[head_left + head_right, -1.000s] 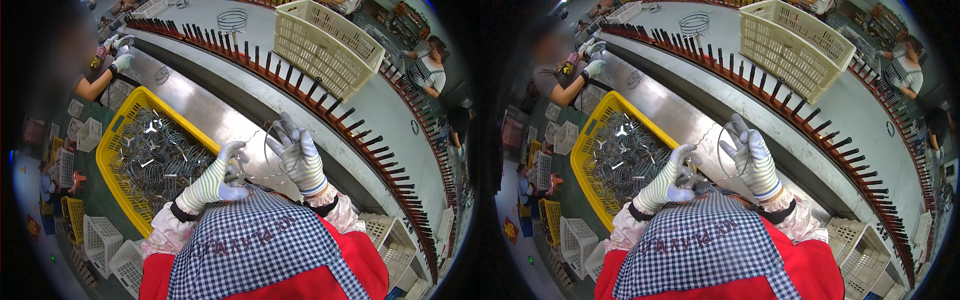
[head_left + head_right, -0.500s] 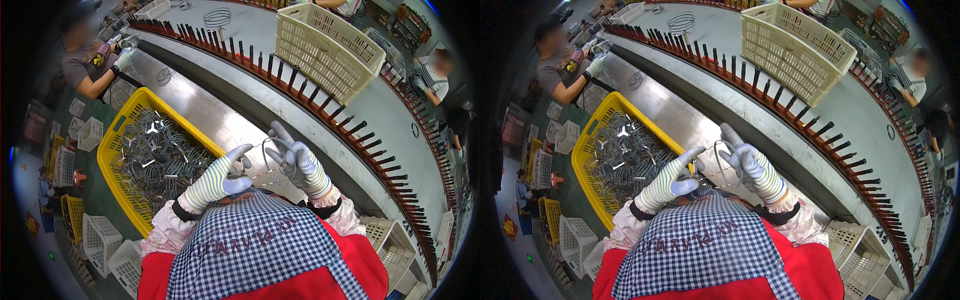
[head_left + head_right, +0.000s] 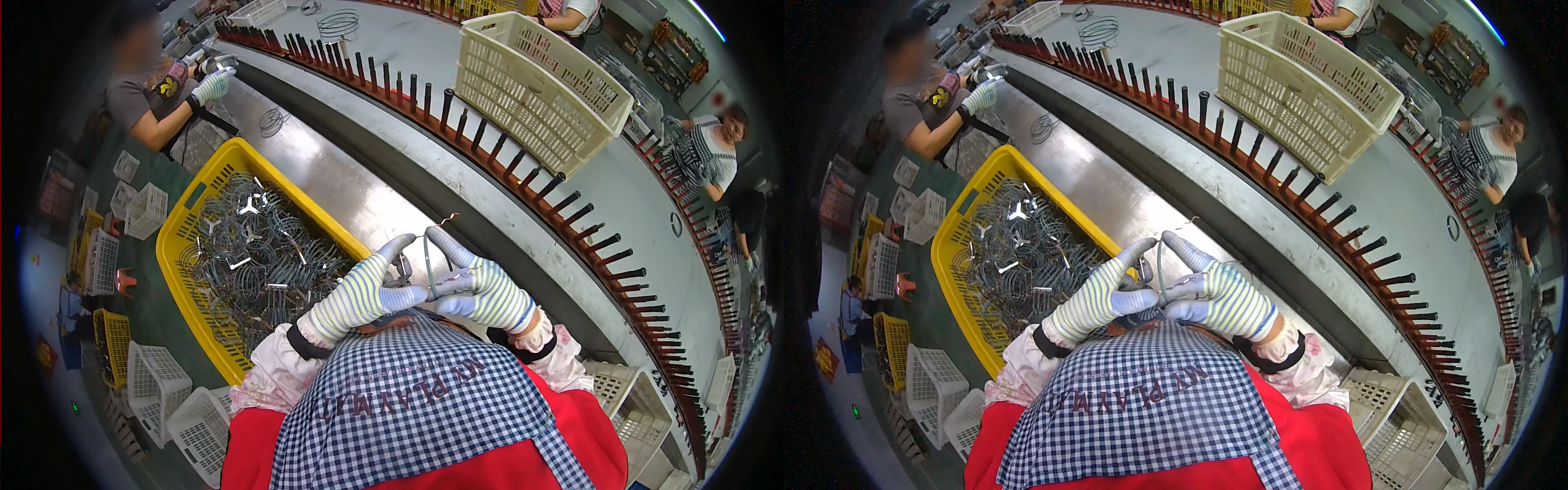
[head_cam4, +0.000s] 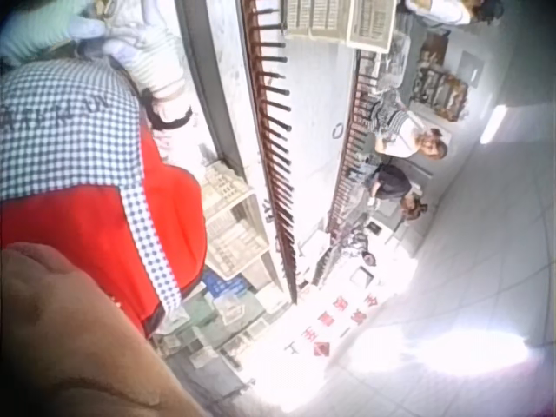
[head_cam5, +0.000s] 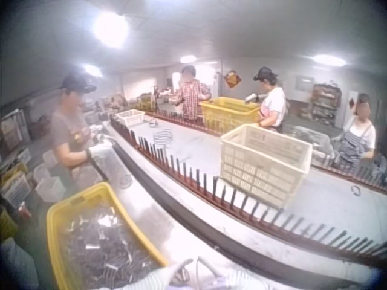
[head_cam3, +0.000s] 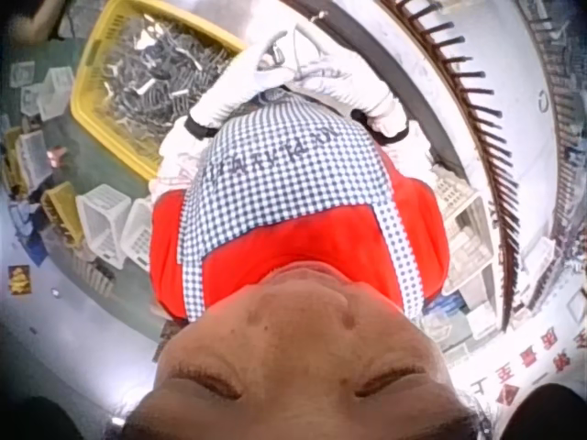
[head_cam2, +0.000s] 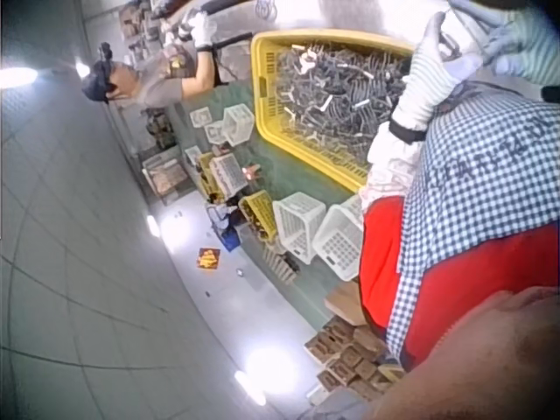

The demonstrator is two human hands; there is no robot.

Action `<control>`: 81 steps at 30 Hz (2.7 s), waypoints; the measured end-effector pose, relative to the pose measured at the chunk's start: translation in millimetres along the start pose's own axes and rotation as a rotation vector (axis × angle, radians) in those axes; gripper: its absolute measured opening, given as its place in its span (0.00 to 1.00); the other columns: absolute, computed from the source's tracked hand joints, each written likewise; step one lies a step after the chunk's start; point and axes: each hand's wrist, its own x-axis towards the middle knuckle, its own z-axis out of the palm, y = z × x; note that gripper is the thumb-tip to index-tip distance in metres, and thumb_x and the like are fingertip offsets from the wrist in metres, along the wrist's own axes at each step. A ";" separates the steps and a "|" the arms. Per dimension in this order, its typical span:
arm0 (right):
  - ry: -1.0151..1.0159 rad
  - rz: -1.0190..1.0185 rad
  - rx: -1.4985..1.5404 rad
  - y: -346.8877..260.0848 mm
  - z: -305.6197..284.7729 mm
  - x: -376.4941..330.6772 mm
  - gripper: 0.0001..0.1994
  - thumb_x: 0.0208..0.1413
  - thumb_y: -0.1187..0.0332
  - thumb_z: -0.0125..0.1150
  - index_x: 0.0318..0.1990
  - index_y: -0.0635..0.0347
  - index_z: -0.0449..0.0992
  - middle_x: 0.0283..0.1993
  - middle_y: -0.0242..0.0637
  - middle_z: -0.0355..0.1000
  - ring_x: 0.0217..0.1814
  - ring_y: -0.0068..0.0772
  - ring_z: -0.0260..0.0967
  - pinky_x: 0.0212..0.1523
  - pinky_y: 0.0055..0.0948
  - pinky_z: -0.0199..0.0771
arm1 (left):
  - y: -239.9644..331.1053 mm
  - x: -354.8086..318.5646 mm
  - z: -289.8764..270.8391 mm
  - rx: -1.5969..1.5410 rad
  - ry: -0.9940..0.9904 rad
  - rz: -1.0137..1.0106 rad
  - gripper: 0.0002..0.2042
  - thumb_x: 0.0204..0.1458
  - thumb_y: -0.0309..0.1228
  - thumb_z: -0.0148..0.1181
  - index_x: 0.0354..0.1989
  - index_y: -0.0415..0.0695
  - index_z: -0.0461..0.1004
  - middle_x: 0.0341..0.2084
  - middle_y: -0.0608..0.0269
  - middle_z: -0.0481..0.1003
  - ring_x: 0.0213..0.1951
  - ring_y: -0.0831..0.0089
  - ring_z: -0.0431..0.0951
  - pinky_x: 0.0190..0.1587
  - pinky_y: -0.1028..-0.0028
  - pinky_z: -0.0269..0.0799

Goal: The worker is assembling small metal spring components onto an assembly line conveyor system.

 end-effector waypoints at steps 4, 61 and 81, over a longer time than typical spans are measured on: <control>0.006 0.120 -0.066 0.7 -3.3 0.5 0.19 0.45 0.62 0.75 0.45 0.57 0.82 0.75 0.48 0.47 0.69 0.38 0.60 0.62 0.31 0.63 | -2.1 -0.2 0.7 -0.048 -0.025 0.032 0.44 0.45 0.35 0.72 0.68 0.35 0.52 0.41 0.60 0.69 0.41 0.74 0.72 0.45 0.76 0.70; 0.336 0.754 -0.999 241.2 -36.9 -156.2 0.13 0.47 0.55 0.66 0.37 0.49 0.83 0.46 0.33 0.76 0.49 0.39 0.72 0.49 0.41 0.70 | -49.0 32.2 22.5 -1.052 0.137 -0.198 0.41 0.51 0.65 0.53 0.58 0.35 0.68 0.36 0.55 0.77 0.19 0.73 0.71 0.14 0.81 0.59; 0.619 0.590 -0.355 182.4 -46.3 -97.3 0.10 0.56 0.62 0.62 0.37 0.60 0.79 0.59 0.47 0.69 0.49 0.44 0.74 0.49 0.37 0.73 | -58.0 37.6 9.3 -0.695 0.103 -0.197 0.39 0.52 0.60 0.57 0.64 0.43 0.61 0.37 0.63 0.73 0.19 0.78 0.65 0.18 0.80 0.56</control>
